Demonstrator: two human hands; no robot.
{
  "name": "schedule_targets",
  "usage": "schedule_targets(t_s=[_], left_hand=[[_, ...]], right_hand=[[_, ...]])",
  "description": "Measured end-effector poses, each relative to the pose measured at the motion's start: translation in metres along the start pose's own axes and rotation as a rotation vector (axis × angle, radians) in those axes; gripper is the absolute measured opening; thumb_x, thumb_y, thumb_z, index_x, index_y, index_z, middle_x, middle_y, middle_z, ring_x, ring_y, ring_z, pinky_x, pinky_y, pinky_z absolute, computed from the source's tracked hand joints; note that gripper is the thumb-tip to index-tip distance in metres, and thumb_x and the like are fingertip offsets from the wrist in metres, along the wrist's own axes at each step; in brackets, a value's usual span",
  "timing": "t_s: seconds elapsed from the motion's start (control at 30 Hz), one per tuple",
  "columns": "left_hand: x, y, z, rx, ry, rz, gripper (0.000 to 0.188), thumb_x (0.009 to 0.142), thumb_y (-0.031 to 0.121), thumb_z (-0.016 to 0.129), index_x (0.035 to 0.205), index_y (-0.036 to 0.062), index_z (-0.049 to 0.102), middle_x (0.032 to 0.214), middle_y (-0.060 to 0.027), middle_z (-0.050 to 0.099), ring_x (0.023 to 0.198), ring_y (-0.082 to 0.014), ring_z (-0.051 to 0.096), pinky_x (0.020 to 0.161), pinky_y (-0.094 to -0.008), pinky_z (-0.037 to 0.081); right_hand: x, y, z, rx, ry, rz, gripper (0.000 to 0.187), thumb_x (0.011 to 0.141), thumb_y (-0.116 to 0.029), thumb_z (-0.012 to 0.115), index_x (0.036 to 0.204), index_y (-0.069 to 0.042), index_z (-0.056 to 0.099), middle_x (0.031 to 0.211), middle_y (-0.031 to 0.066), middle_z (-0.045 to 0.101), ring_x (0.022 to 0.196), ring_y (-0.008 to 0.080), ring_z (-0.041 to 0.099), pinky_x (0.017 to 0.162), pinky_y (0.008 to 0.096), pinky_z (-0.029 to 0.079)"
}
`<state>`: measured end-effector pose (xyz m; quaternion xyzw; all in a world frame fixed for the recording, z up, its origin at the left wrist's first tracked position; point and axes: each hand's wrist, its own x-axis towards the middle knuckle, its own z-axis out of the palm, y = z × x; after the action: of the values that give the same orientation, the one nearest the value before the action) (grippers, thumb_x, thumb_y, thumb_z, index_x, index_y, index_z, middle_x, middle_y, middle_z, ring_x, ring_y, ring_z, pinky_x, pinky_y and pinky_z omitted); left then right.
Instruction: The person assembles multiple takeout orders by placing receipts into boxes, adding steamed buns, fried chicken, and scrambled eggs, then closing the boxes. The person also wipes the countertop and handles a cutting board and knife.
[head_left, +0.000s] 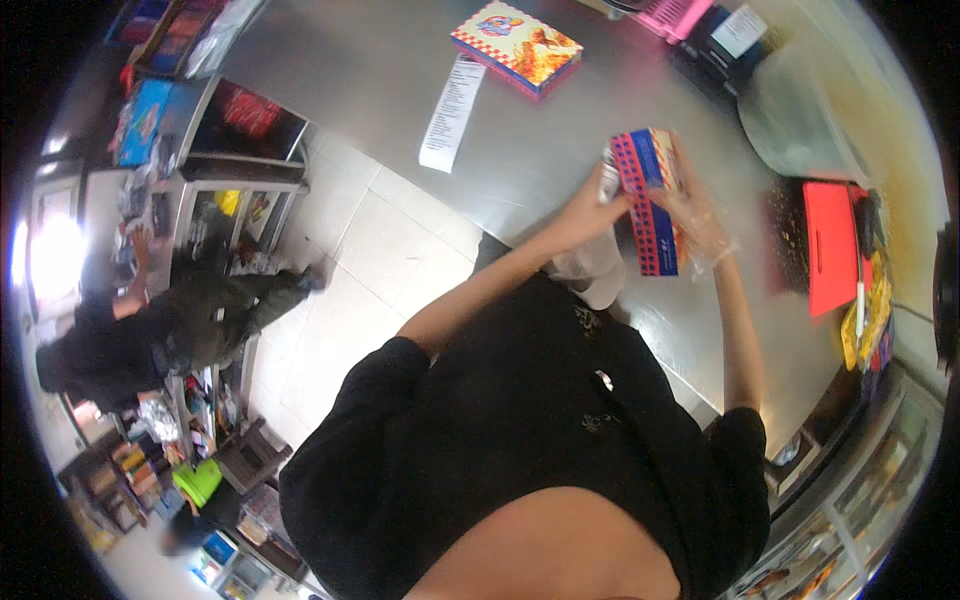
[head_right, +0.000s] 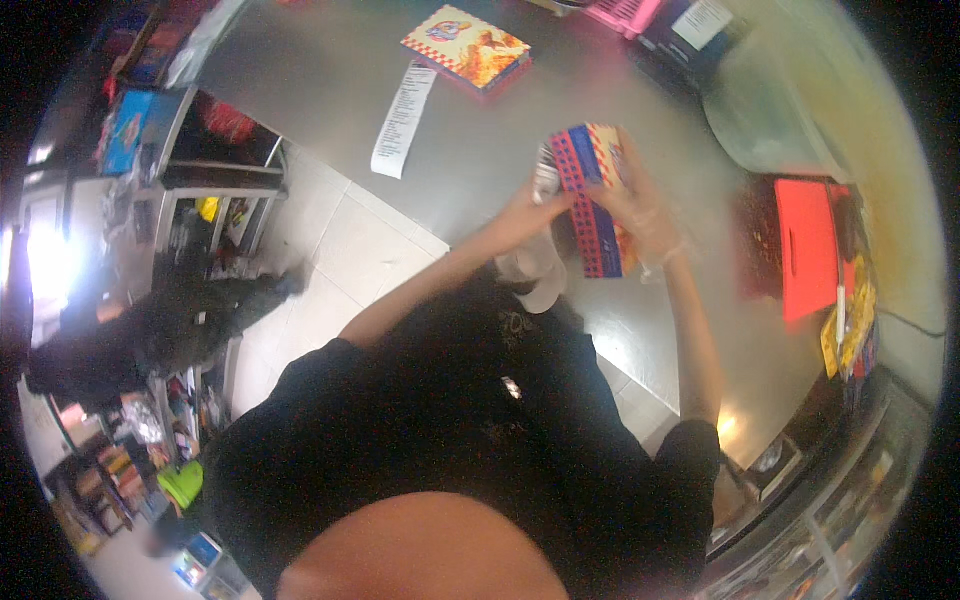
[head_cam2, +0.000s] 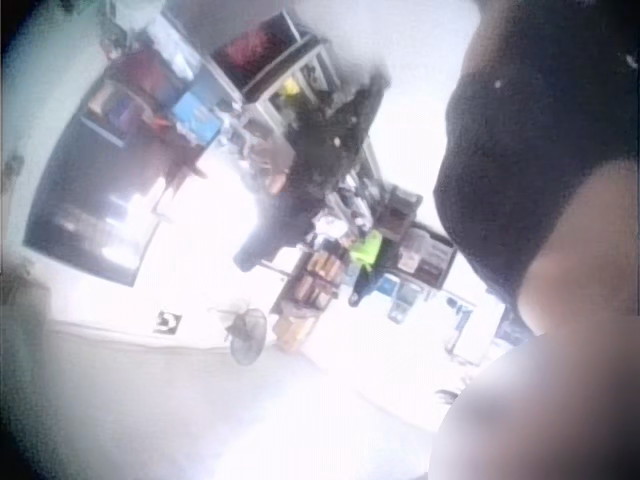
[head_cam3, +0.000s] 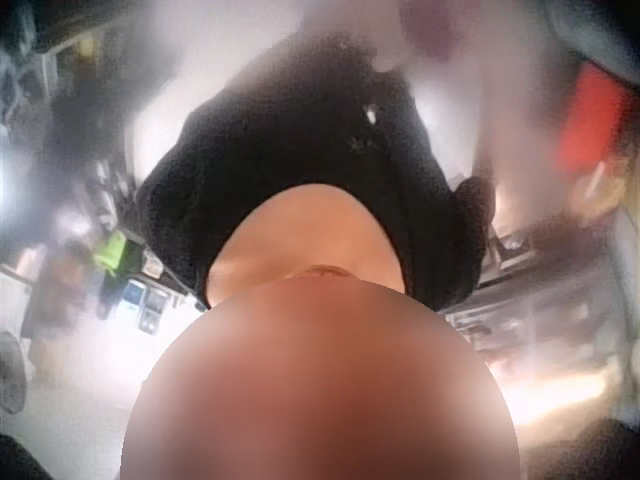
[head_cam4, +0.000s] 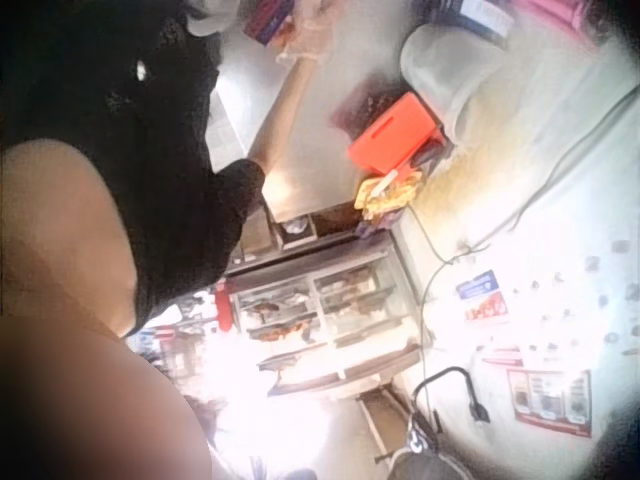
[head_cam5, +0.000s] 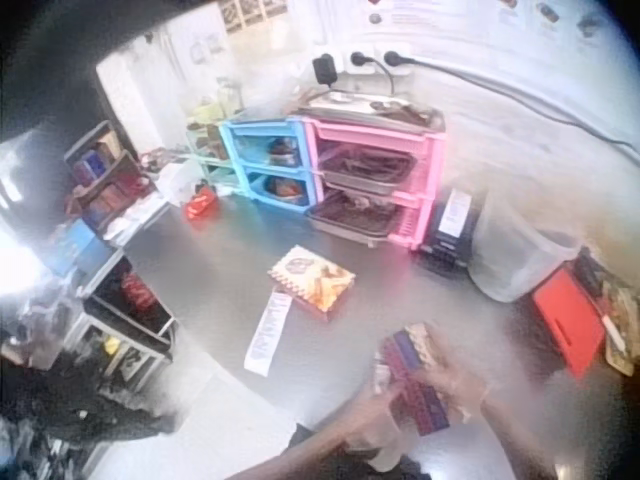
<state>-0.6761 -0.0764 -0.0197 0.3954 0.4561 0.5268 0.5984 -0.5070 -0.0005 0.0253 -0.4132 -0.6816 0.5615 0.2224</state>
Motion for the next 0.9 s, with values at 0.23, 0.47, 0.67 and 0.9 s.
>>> schedule_targets(t_s=[0.23, 0.47, 0.67, 0.9], left_hand=[[0.008, 0.037, -0.055, -0.018, -0.018, 0.042, 0.042, 0.081, 0.005, 0.057, 0.12, 0.0011, 0.043, 0.108, -0.0077, 0.056, 0.098, -0.0159, 0.055, 0.083, -0.0314, 0.045], [0.009, 0.047, -0.089, 0.27, 0.141, 0.02, 0.06, 0.076, 0.012, 0.064, 0.127, -0.0021, 0.034, 0.118, -0.0204, 0.053, 0.111, -0.0289, 0.052, 0.093, -0.037, 0.041], [0.015, 0.047, -0.116, 0.126, 0.014, -0.073, 0.067, 0.075, 0.015, 0.065, 0.129, -0.0025, 0.029, 0.117, -0.0236, 0.054, 0.112, -0.0326, 0.053, 0.093, -0.0381, 0.041], [0.02, 0.059, -0.122, 0.381, 0.088, -0.08, 0.067, 0.072, 0.021, 0.068, 0.124, -0.0018, 0.032, 0.104, -0.0252, 0.059, 0.1, -0.0415, 0.058, 0.086, -0.0431, 0.045]], right_hand=[[0.035, -0.051, 0.041, -0.048, 0.041, 0.012, 0.091, 0.073, -0.028, 0.07, 0.145, -0.01, 0.017, 0.122, 0.0197, 0.054, 0.11, 0.0266, 0.055, 0.094, 0.0372, 0.041], [0.061, -0.078, 0.069, -0.392, 0.088, -0.041, 0.093, 0.069, -0.029, 0.071, 0.144, -0.015, 0.02, 0.092, 0.0181, 0.065, 0.083, 0.0311, 0.064, 0.074, 0.041, 0.048], [0.07, -0.09, 0.086, -0.516, 0.122, 0.026, 0.09, 0.069, -0.027, 0.069, 0.144, -0.015, 0.021, 0.086, 0.0163, 0.065, 0.078, 0.0317, 0.064, 0.072, 0.0415, 0.048], [0.075, -0.085, 0.106, -0.464, 0.183, -0.03, 0.089, 0.069, -0.024, 0.07, 0.144, -0.012, 0.023, 0.1, 0.0166, 0.064, 0.09, 0.0301, 0.063, 0.08, 0.0402, 0.047]])
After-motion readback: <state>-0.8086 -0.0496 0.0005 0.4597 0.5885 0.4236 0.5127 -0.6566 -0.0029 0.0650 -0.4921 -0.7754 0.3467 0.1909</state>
